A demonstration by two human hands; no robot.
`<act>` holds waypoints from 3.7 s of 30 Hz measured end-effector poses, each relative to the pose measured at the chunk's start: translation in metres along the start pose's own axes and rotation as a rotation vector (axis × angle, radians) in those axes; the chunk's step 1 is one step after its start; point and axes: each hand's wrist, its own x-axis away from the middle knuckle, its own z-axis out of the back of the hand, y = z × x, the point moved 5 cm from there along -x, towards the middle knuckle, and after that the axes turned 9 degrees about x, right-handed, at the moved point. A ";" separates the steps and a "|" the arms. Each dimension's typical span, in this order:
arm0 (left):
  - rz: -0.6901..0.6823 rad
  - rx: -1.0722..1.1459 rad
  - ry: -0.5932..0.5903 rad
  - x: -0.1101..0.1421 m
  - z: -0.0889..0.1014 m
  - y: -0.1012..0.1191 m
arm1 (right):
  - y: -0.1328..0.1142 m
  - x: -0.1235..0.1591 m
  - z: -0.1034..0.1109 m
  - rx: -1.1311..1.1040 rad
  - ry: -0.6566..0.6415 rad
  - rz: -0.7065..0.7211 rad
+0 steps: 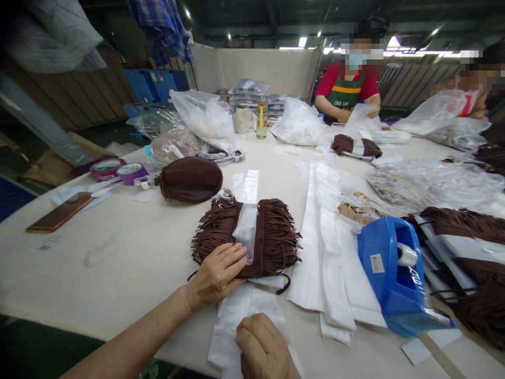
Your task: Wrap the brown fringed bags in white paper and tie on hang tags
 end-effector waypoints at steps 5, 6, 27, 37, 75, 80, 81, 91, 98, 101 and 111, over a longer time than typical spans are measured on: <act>0.040 0.023 0.043 0.002 0.000 0.004 | 0.006 -0.002 -0.009 0.048 -0.002 0.049; 0.054 0.040 0.049 0.001 0.000 0.004 | 0.008 -0.003 -0.010 0.041 0.024 0.033; 0.211 0.204 0.108 0.007 -0.001 0.003 | 0.096 -0.064 -0.027 0.320 -0.127 -0.216; 0.202 0.203 0.148 0.010 0.000 0.003 | 0.095 -0.061 -0.022 0.060 -0.001 -0.116; 0.223 0.166 0.129 0.018 -0.006 0.001 | 0.079 -0.067 -0.015 -0.087 -0.030 -0.023; 0.206 0.159 0.137 0.017 -0.004 0.002 | 0.073 -0.059 -0.015 -0.049 -0.035 0.053; 0.202 0.162 0.142 0.016 -0.004 0.002 | 0.073 -0.056 -0.016 -0.045 -0.032 0.059; 0.133 0.148 0.103 0.010 -0.002 0.004 | 0.065 -0.051 -0.011 0.080 -0.105 0.123; 0.178 0.250 0.193 0.008 0.000 0.006 | 0.062 -0.005 0.008 0.290 -0.082 0.126; 0.173 0.271 0.220 0.009 0.001 0.006 | 0.057 0.011 -0.006 0.278 -0.129 0.133; 0.181 0.268 0.204 0.007 0.001 0.010 | 0.036 -0.006 -0.009 0.178 -0.052 0.140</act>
